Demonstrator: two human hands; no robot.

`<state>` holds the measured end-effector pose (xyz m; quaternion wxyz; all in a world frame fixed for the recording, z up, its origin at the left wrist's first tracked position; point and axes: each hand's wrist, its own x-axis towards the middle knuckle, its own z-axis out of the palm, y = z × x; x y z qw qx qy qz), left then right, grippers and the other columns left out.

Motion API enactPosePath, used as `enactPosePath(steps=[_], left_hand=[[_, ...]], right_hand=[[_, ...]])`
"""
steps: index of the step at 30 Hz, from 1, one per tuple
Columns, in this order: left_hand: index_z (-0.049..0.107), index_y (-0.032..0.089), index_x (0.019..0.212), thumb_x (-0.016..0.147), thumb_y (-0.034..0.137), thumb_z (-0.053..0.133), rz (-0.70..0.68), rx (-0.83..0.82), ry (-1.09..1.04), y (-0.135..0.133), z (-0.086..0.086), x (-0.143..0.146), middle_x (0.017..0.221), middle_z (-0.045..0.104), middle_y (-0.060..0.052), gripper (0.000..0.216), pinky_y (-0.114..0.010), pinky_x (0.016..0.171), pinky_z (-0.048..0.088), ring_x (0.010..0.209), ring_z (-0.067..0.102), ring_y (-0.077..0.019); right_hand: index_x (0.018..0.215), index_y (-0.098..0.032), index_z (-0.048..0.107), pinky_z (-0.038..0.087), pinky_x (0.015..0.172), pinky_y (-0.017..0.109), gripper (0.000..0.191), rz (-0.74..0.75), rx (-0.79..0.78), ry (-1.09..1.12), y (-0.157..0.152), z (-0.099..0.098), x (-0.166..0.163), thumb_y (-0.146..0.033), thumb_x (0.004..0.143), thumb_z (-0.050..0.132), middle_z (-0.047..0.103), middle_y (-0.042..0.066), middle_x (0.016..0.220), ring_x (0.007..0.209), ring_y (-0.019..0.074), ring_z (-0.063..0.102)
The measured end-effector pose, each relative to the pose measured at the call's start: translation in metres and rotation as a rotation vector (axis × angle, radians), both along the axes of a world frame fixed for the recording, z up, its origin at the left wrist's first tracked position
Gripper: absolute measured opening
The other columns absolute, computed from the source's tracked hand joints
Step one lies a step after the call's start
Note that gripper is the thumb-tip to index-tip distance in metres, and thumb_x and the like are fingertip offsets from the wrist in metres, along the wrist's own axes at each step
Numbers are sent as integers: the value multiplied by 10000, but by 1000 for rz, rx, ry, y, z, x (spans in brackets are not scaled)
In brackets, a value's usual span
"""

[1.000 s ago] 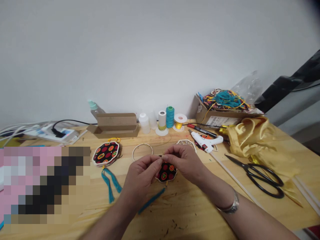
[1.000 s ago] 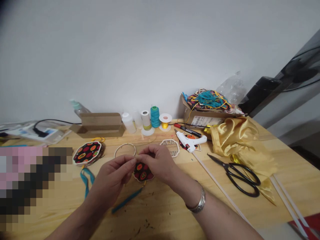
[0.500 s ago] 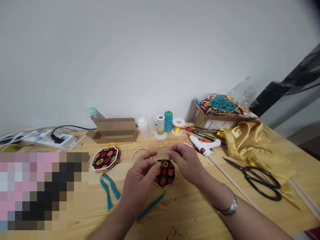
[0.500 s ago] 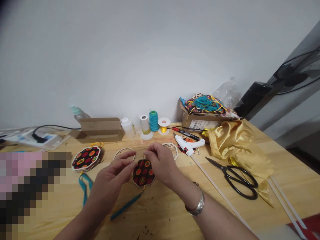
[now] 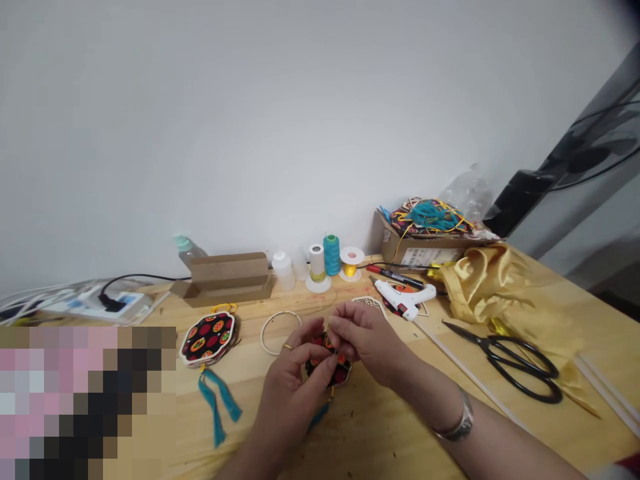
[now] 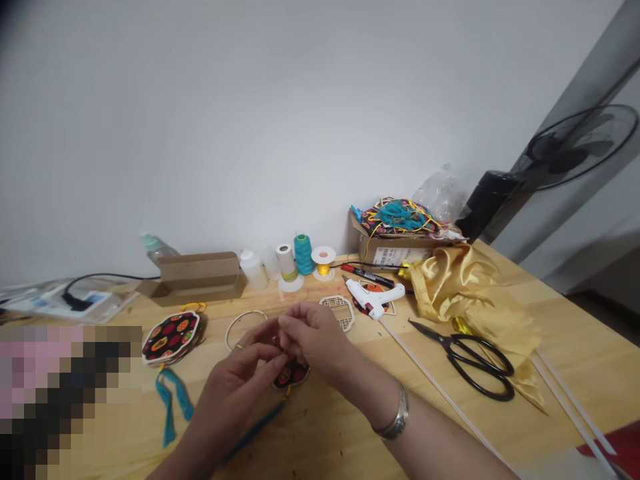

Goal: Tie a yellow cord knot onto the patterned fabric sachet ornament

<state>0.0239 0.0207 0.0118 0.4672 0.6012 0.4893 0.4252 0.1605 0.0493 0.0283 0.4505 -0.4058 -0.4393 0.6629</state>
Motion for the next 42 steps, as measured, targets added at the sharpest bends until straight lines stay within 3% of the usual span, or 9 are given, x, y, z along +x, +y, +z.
enactPosePath(steps=[4,8,17,24,30,36,42], left_hand=[[612,191,749,732,257,599,84,-83,-332,-2,-2,2,1202,536,-84,70,-342,877,418,1097,505,-249],[589,193,914,733,243,607,130,-130,-458,-3,1,4,1021,637,-69,189,-297,827,448,975,578,-203],[579,177,972,783,256,568,4,-221,-397,-3,5,0,770,628,-15,205,-226,641,440,685,558,-125],[643,143,841,776,309,588,16,-299,-324,1,1,-2,580,477,42,187,-149,428,259,472,348,-40],[643,124,731,720,299,648,61,-373,-374,5,6,-4,538,480,52,175,-155,372,168,396,263,-11],[645,120,730,670,286,694,57,-483,-468,7,6,-5,520,493,49,183,-160,364,142,378,246,-5],[648,116,713,660,291,698,49,-491,-462,6,7,-6,487,464,52,189,-168,361,122,375,228,-9]], right_hand=[[625,-155,479,240,383,164,142,-17,81,-125,-1,-4,-1,-222,739,531,457,-62,472,394,38,337],[598,-155,484,294,420,174,160,-19,195,-294,-2,-8,-3,-194,750,517,466,-52,471,430,54,379],[644,-158,537,363,456,188,118,2,234,-418,-6,-8,-4,-198,752,511,519,-31,524,474,84,465],[664,-153,572,370,494,187,113,-40,356,-483,-2,-10,1,-210,750,527,535,-22,566,541,89,474],[672,-155,565,358,453,185,102,29,270,-391,0,-10,3,-214,747,530,519,-37,528,482,80,453],[670,-158,563,342,431,181,107,84,188,-307,2,-9,4,-239,738,548,501,-46,504,449,71,433],[673,-146,559,322,414,169,106,93,122,-277,1,-6,3,-242,716,573,503,-45,491,435,61,423]])
